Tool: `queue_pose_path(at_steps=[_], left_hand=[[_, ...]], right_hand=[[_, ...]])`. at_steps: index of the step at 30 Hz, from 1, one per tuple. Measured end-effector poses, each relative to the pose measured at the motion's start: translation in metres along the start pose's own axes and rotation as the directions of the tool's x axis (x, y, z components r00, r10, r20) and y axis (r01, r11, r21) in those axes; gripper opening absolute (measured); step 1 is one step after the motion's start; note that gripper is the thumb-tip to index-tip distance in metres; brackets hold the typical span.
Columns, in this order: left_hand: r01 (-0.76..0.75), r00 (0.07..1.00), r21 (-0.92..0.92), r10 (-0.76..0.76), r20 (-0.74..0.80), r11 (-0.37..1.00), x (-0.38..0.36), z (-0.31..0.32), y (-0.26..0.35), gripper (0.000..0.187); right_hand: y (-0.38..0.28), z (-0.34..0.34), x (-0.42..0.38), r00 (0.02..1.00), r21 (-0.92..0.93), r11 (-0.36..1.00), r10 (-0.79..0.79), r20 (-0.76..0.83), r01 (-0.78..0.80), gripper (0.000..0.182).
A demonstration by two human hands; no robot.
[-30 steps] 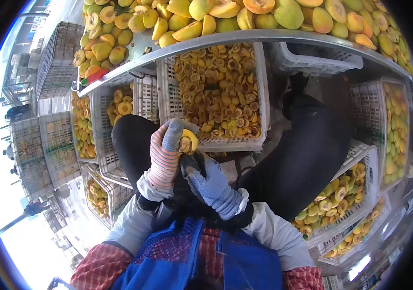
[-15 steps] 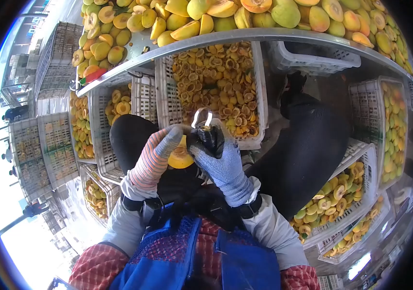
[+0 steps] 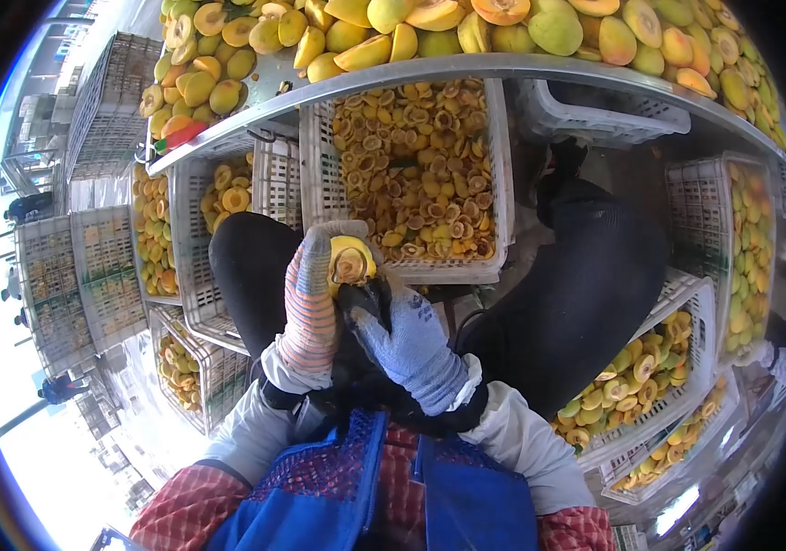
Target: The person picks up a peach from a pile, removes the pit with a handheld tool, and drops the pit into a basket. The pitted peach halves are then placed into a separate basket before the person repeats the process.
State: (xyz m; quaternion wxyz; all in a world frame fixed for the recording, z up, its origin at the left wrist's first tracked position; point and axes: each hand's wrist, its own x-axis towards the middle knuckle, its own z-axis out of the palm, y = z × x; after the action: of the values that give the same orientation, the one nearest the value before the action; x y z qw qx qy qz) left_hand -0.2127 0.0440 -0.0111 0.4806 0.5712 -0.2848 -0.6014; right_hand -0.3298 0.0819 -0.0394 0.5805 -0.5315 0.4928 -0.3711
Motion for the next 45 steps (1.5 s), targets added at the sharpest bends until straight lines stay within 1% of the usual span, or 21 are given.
queue_pose_path(at_steps=[1,4,10,12,15,17,19,21,23,28,31,33,34,36,38,39,40,41,42,44,45], left_hand=[[-0.008,1.000,0.038,0.008,0.004,0.999,0.002,-0.003,-0.004,0.040],[-0.006,0.999,0.148,-0.001,0.050,0.989,0.005,-0.008,-0.005,0.041],[0.125,0.976,0.219,-0.160,0.149,0.968,0.010,-0.007,0.007,0.035],[0.104,0.970,0.246,-0.153,0.189,0.964,0.011,-0.010,0.007,0.037],[0.007,0.963,0.298,-0.087,0.255,0.954,0.015,-0.015,0.003,0.043],[-0.075,0.958,0.302,-0.015,0.286,0.950,0.016,-0.017,-0.003,0.044],[-0.059,0.952,0.277,-0.030,0.305,0.959,0.016,-0.016,-0.007,0.046],[0.006,0.951,0.300,-0.099,0.294,0.954,0.015,-0.015,-0.004,0.050],[0.163,0.932,0.154,-0.204,0.301,0.974,0.014,-0.014,-0.005,0.051],[0.321,0.931,-0.021,-0.311,0.191,0.947,0.010,-0.011,-0.015,0.049],[0.481,0.852,-0.400,-0.524,0.004,0.780,0.007,-0.004,-0.006,0.043],[0.158,0.967,-0.135,-0.181,-0.178,0.978,0.007,-0.019,-0.004,0.040],[-0.009,0.976,0.023,0.013,-0.219,1.000,0.006,-0.031,-0.002,0.039],[-0.366,0.872,0.102,0.380,-0.309,0.925,0.008,-0.068,0.017,0.037],[-0.364,0.744,0.549,0.590,-0.314,0.752,0.034,-0.132,0.038,0.031],[-0.164,0.724,0.837,0.640,-0.257,0.522,0.044,-0.162,0.041,0.030],[0.067,0.715,0.977,0.673,-0.189,0.203,0.055,-0.190,0.042,0.028],[0.297,0.721,0.943,0.682,-0.120,-0.148,0.067,-0.201,0.046,0.027],[0.091,0.699,0.996,0.713,-0.050,-0.019,0.073,-0.178,0.058,0.027],[-0.335,0.624,0.919,0.780,0.050,0.208,0.078,-0.097,0.080,0.028],[-0.320,0.732,0.895,0.681,0.026,0.310,0.093,-0.076,0.083,0.032]], right_hand=[[-0.001,-0.002,-0.001,0.995,0.002,0.997,0.072,0.070,-0.073,0.049],[0.014,0.006,-0.004,0.998,-0.006,0.999,-0.052,-0.035,0.052,0.039],[0.023,0.012,-0.013,1.000,0.250,0.968,-0.012,-0.015,0.016,0.038],[0.019,0.016,-0.023,0.972,0.569,0.793,0.229,0.053,-0.218,0.036],[0.004,0.018,-0.024,0.923,0.803,0.503,0.357,0.143,-0.320,0.030],[0.005,0.013,-0.022,0.884,0.858,0.259,0.289,0.369,-0.443,0.027],[0.018,0.001,-0.016,0.716,0.716,-0.044,0.021,0.698,-0.697,0.032],[0.025,0.008,-0.013,0.681,0.637,-0.251,-0.169,0.712,-0.729,0.038],[0.021,0.011,-0.012,0.657,0.519,-0.427,-0.297,0.693,-0.740,0.046],[0.030,0.015,-0.008,0.658,0.452,-0.493,-0.419,0.626,-0.744,0.046],[0.032,0.015,-0.004,0.703,0.532,-0.461,-0.432,0.565,-0.710,0.046],[0.033,0.011,-0.002,0.728,0.548,-0.480,-0.417,0.544,-0.684,0.047],[0.040,0.013,-0.003,0.736,0.548,-0.495,-0.386,0.556,-0.674,0.047],[0.056,0.019,-0.002,0.742,0.549,-0.512,-0.335,0.581,-0.661,0.048],[0.043,0.012,-0.003,0.728,0.554,-0.507,-0.254,0.636,-0.661,0.048],[0.042,0.011,-0.002,0.720,0.553,-0.508,-0.221,0.658,-0.661,0.047],[0.043,0.010,0.001,0.713,0.554,-0.509,-0.187,0.676,-0.659,0.047],[0.049,0.013,0.006,0.714,0.543,-0.494,-0.274,0.644,-0.679,0.047],[0.055,0.015,0.009,0.715,0.564,-0.463,-0.266,0.647,-0.684,0.049],[0.063,0.018,0.013,0.713,0.598,-0.408,-0.236,0.660,-0.689,0.052],[0.062,0.017,0.013,0.707,0.639,-0.378,-0.064,0.704,-0.670,0.052]])
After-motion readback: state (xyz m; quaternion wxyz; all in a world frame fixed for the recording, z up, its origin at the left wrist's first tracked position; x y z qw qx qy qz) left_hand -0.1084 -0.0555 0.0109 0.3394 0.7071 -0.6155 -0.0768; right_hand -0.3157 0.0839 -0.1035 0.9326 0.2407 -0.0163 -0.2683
